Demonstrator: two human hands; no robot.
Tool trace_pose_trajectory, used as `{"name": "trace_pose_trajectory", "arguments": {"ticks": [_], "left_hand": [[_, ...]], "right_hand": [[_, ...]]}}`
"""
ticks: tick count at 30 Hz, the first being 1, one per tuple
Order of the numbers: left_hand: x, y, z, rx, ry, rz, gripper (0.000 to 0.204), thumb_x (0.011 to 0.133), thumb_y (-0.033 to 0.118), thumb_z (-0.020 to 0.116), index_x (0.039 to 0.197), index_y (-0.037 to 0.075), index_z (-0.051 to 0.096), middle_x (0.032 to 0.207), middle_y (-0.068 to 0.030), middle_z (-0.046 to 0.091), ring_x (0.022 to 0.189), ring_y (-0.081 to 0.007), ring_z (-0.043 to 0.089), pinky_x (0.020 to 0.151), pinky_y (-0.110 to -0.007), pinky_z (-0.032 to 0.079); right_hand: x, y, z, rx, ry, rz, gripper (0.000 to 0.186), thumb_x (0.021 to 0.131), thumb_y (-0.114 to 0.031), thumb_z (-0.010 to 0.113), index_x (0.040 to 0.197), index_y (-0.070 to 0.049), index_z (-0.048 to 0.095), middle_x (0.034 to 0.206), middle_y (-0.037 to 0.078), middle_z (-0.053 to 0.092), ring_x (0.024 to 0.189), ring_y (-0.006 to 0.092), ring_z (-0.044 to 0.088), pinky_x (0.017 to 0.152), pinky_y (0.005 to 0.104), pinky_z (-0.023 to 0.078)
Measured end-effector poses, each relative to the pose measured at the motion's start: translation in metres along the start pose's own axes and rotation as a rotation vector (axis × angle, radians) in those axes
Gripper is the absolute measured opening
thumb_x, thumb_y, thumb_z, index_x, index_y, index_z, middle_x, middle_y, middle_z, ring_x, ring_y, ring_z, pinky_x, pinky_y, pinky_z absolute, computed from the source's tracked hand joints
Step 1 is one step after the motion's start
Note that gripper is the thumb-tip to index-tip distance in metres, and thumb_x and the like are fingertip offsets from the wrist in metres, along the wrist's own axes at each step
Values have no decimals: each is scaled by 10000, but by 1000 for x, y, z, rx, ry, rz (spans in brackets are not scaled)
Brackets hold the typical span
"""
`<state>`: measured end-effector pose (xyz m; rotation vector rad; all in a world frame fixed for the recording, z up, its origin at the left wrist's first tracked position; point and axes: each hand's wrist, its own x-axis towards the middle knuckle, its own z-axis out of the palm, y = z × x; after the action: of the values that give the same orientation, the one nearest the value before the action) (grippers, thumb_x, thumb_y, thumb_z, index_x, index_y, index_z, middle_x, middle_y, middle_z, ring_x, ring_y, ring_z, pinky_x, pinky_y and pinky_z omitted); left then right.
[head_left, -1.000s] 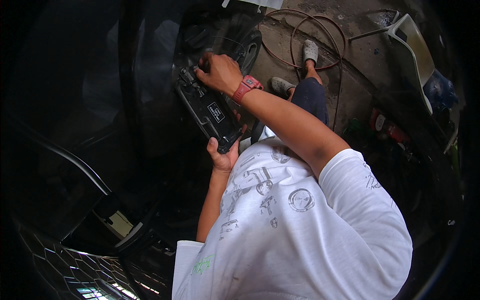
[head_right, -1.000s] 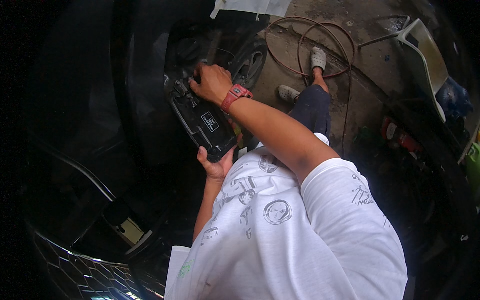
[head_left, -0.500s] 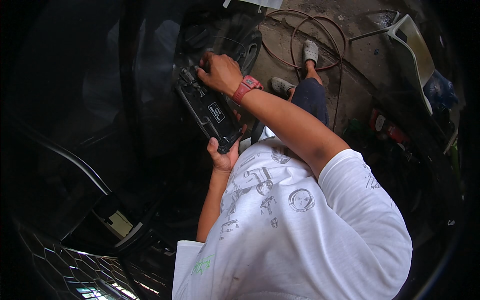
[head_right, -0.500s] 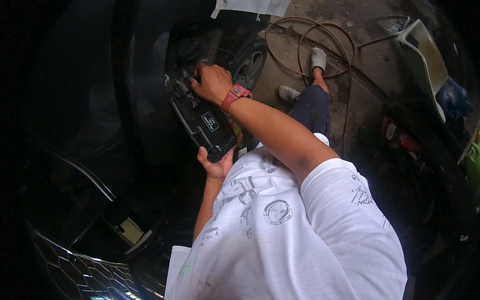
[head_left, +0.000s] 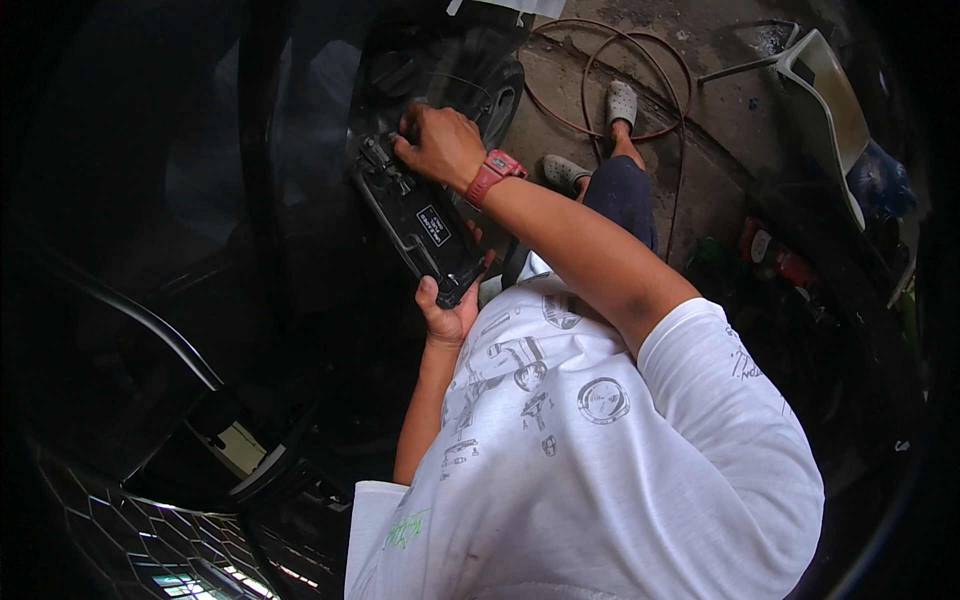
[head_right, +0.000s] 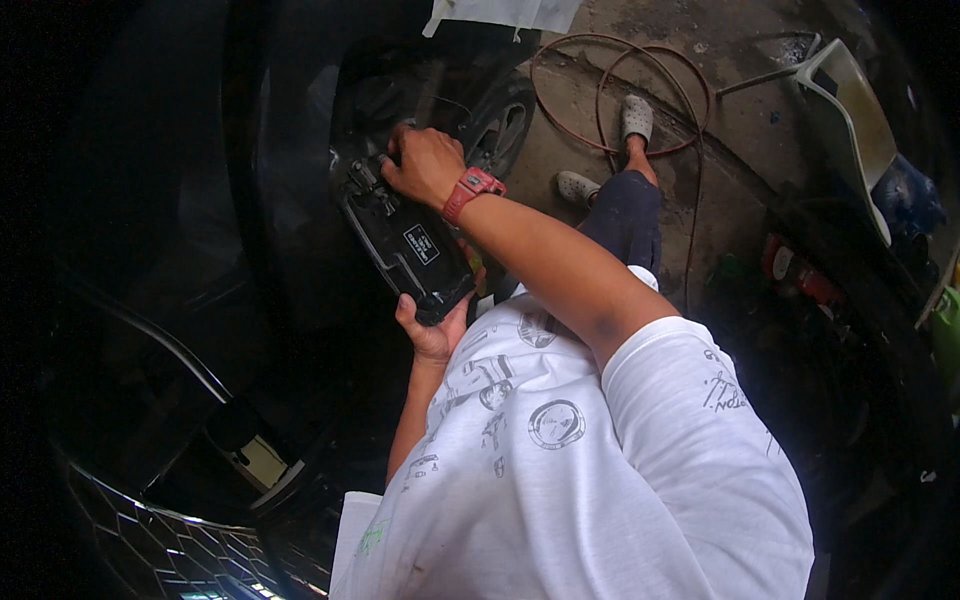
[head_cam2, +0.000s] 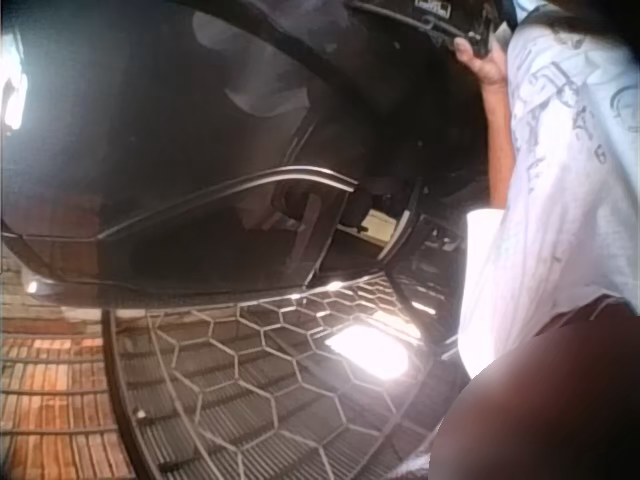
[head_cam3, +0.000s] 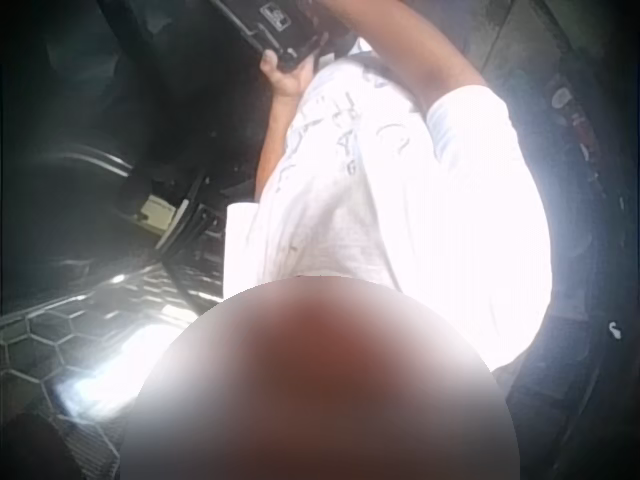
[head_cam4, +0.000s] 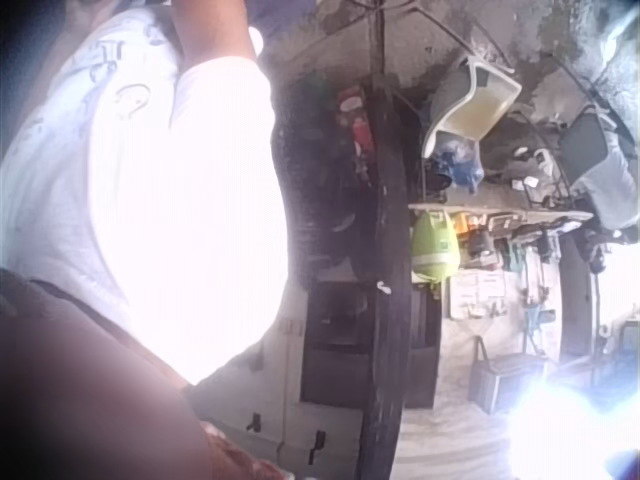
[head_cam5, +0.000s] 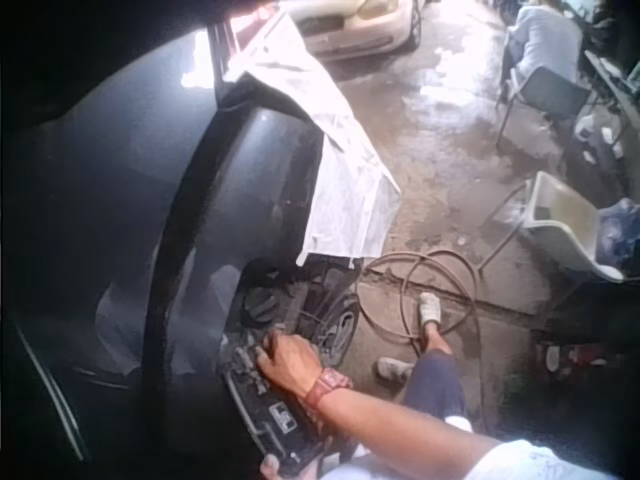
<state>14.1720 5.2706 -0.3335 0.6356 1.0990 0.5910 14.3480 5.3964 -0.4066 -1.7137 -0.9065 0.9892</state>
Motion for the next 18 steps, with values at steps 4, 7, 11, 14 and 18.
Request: {"name": "trace_pose_trajectory", "arguments": {"ticks": [4, 7, 11, 14, 18], "left_hand": [[0, 0, -1, -9, 8, 0, 1112, 796, 750, 721, 1656, 143, 362, 1560, -178, 530, 1449, -334, 527, 1203, -581, 398], [0, 0, -1, -8, 10, -9, 1113, 796, 750, 719, 1656, 141, 361, 1561, -180, 529, 1451, -336, 526, 1206, -584, 395], [0, 0, -1, -8, 6, -7, 1114, 798, 751, 716, 1657, 138, 359, 1565, -183, 527, 1451, -338, 527, 1207, -586, 395], [0, 0, 0, -8, 7, -6, 1113, 800, 749, 715, 1658, 137, 357, 1568, -186, 525, 1450, -338, 528, 1205, -585, 397], [0, 0, 0, -5, 11, -3, 1114, 801, 748, 714, 1659, 136, 353, 1569, -187, 524, 1448, -338, 530, 1204, -583, 399]], "right_hand": [[1, 0, 1, -22, -32, 33, 316, 914, -350, 734, 1044, -65, 769, 946, 254, 768, 950, 455, 749, 883, 539, 585], [1, -1, 0, -8, -34, 41, 323, 923, -359, 717, 1029, -60, 777, 946, 255, 769, 955, 451, 750, 884, 537, 585], [1, -2, 1, -39, -14, 27, 330, 932, -367, 702, 989, -53, 784, 940, 254, 769, 951, 447, 751, 881, 539, 585], [1, -1, 3, -30, -3, 15, 330, 931, -366, 701, 977, -51, 785, 936, 254, 769, 947, 446, 752, 879, 541, 585], [3, -1, 4, -43, 2, 30, 322, 922, -362, 709, 974, -51, 779, 929, 246, 768, 943, 451, 749, 873, 546, 584]]}}
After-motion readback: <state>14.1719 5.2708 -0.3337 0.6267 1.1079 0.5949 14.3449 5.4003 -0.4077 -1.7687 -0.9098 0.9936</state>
